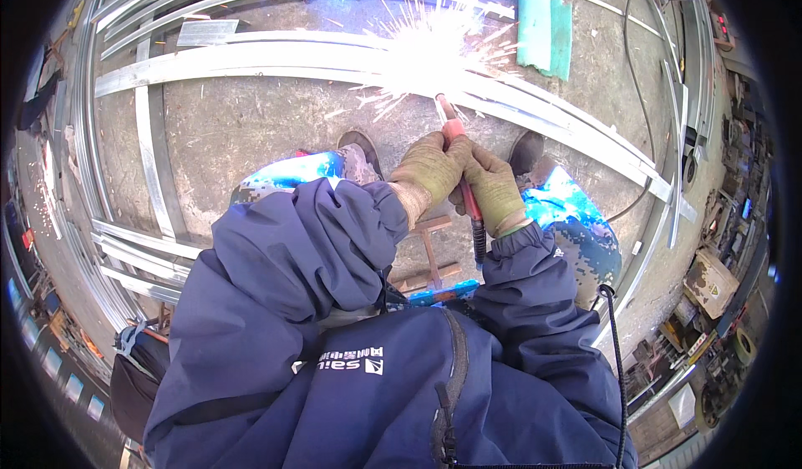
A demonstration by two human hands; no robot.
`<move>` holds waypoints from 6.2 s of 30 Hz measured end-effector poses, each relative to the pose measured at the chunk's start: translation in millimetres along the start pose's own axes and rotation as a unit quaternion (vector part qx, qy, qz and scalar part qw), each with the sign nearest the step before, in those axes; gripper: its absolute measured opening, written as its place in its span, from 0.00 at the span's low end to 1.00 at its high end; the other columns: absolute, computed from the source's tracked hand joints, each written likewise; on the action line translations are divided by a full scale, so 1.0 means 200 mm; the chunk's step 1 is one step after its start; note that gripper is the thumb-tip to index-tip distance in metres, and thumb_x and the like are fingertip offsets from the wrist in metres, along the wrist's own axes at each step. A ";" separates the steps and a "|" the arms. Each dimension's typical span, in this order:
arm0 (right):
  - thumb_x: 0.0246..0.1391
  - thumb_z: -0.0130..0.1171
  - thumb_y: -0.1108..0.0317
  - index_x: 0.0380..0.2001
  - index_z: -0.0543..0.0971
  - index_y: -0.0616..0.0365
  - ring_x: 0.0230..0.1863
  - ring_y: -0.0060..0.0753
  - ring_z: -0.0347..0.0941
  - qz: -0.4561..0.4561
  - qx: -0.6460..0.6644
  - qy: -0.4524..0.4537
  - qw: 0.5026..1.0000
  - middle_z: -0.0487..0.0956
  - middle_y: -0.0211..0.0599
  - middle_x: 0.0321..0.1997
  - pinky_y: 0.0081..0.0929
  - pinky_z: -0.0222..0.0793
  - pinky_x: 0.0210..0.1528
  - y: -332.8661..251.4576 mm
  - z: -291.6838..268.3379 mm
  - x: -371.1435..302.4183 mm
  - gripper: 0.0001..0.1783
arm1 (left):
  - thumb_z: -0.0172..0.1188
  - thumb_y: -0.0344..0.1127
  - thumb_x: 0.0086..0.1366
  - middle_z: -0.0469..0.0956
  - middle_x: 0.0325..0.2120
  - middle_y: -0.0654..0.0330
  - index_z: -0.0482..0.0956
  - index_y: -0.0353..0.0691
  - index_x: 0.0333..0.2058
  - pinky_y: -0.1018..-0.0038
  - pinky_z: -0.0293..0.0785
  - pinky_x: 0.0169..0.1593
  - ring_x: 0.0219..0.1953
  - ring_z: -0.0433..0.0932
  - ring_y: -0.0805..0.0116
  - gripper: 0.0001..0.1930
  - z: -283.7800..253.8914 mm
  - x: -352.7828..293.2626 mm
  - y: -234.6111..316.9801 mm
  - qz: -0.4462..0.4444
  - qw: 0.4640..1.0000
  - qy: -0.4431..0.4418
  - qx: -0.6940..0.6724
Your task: The person welds metal frame components on the floor of a workshop. They position metal bars, use a welding torch to join them, and then move to a gas cylinder to adjust the valve.
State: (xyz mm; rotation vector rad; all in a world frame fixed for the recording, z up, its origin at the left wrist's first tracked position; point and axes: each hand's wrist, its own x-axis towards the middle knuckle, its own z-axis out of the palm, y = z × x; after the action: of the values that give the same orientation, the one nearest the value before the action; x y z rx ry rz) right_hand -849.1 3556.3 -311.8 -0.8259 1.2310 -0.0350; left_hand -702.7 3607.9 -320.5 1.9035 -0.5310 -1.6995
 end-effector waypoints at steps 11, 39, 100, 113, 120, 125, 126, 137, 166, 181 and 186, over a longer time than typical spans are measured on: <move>0.69 0.61 0.52 0.64 0.77 0.55 0.21 0.23 0.76 0.003 -0.009 0.016 1.000 0.81 0.31 0.30 0.22 0.70 0.21 -0.02 0.02 -0.01 0.27 | 0.51 0.55 0.76 0.83 0.43 0.50 0.79 0.34 0.56 0.65 0.74 0.53 0.47 0.81 0.61 0.28 0.01 0.02 -0.01 -0.007 0.999 -0.017 -0.050; 0.68 0.62 0.51 0.64 0.77 0.55 0.22 0.22 0.76 0.005 0.004 0.033 0.999 0.82 0.30 0.33 0.22 0.70 0.22 -0.04 0.03 -0.02 0.28 | 0.51 0.54 0.76 0.83 0.45 0.48 0.78 0.32 0.56 0.64 0.75 0.52 0.47 0.82 0.59 0.28 0.00 0.00 0.04 -0.007 0.999 -0.016 -0.033; 0.69 0.61 0.58 0.64 0.75 0.52 0.28 0.21 0.76 -0.065 -0.014 -0.003 0.998 0.81 0.29 0.34 0.23 0.72 0.29 0.15 0.06 -0.01 0.23 | 0.58 0.51 0.72 0.84 0.40 0.52 0.81 0.30 0.51 0.66 0.76 0.47 0.41 0.81 0.64 0.25 -0.03 0.06 -0.05 -0.015 0.998 -0.059 -0.022; 0.61 0.69 0.63 0.71 0.67 0.44 0.45 0.31 0.81 -0.058 -0.197 0.065 0.977 0.84 0.37 0.44 0.32 0.77 0.49 0.58 0.05 0.16 0.37 | 0.58 0.58 0.67 0.86 0.39 0.43 0.85 0.31 0.45 0.60 0.77 0.51 0.46 0.85 0.49 0.30 -0.01 0.11 -0.12 -0.006 0.942 -0.043 0.332; 0.54 0.69 0.71 0.69 0.68 0.55 0.52 0.35 0.81 -0.016 -0.208 0.156 0.966 0.84 0.44 0.53 0.33 0.75 0.54 1.05 -0.12 0.58 0.40 | 0.62 0.57 0.66 0.84 0.45 0.41 0.82 0.30 0.52 0.63 0.77 0.54 0.49 0.84 0.49 0.31 0.01 0.15 -0.17 0.069 0.948 -0.053 0.307; 0.57 0.64 0.59 0.63 0.74 0.54 0.55 0.59 0.80 0.022 -0.258 0.225 0.939 0.83 0.54 0.53 0.47 0.74 0.57 0.99 -0.23 0.64 0.30 | 0.64 0.55 0.66 0.83 0.49 0.40 0.77 0.28 0.57 0.64 0.77 0.55 0.51 0.83 0.47 0.34 0.00 0.12 -0.12 0.057 0.954 -0.068 0.288; 0.59 0.62 0.59 0.62 0.75 0.55 0.54 0.59 0.80 0.043 -0.284 0.246 0.926 0.83 0.54 0.54 0.47 0.74 0.57 0.91 -0.24 0.64 0.28 | 0.63 0.55 0.66 0.83 0.48 0.40 0.77 0.27 0.57 0.64 0.77 0.54 0.51 0.83 0.48 0.34 -0.01 0.13 -0.12 0.068 0.949 -0.073 0.298; 0.51 0.63 0.66 0.55 0.79 0.53 0.59 0.54 0.73 -0.279 -0.592 0.323 0.683 0.79 0.41 0.55 0.53 0.62 0.66 -0.04 -0.51 0.61 0.25 | 0.60 0.56 0.66 0.83 0.42 0.43 0.80 0.34 0.49 0.62 0.76 0.51 0.46 0.83 0.50 0.27 0.00 0.13 -0.11 0.105 0.960 -0.071 0.248; 0.42 0.75 0.51 0.34 0.87 0.54 0.41 0.55 0.82 -0.353 -0.619 0.165 0.682 0.85 0.48 0.37 0.48 0.78 0.45 -0.70 -0.07 -0.10 0.21 | 0.58 0.40 0.73 0.76 0.61 0.65 0.60 0.58 0.73 0.65 0.71 0.57 0.60 0.75 0.70 0.32 0.21 0.05 0.00 0.094 0.935 -0.225 -0.257; 0.55 0.72 0.65 0.58 0.77 0.71 0.53 0.47 0.81 -0.507 -0.363 -0.091 0.776 0.83 0.55 0.53 0.36 0.76 0.56 -0.56 0.66 -0.80 0.30 | 0.60 0.29 0.71 0.84 0.49 0.62 0.84 0.37 0.48 0.65 0.76 0.56 0.53 0.81 0.66 0.10 0.06 -0.63 -0.14 0.522 0.736 -0.089 -0.423; 0.56 0.69 0.61 0.66 0.70 0.67 0.62 0.57 0.76 -0.581 -0.521 -0.037 0.624 0.78 0.60 0.61 0.40 0.72 0.62 -0.44 0.39 -1.06 0.38 | 0.67 0.30 0.67 0.84 0.51 0.62 0.82 0.36 0.56 0.67 0.81 0.54 0.51 0.83 0.67 0.19 -0.35 -1.09 -0.32 0.446 0.827 0.340 -0.047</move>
State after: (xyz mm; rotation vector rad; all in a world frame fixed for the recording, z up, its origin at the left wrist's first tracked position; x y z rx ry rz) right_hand -827.7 3630.4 -81.4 -2.5408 0.3011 -0.3561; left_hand -666.2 3799.7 -183.8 1.6136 -0.8279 -0.3982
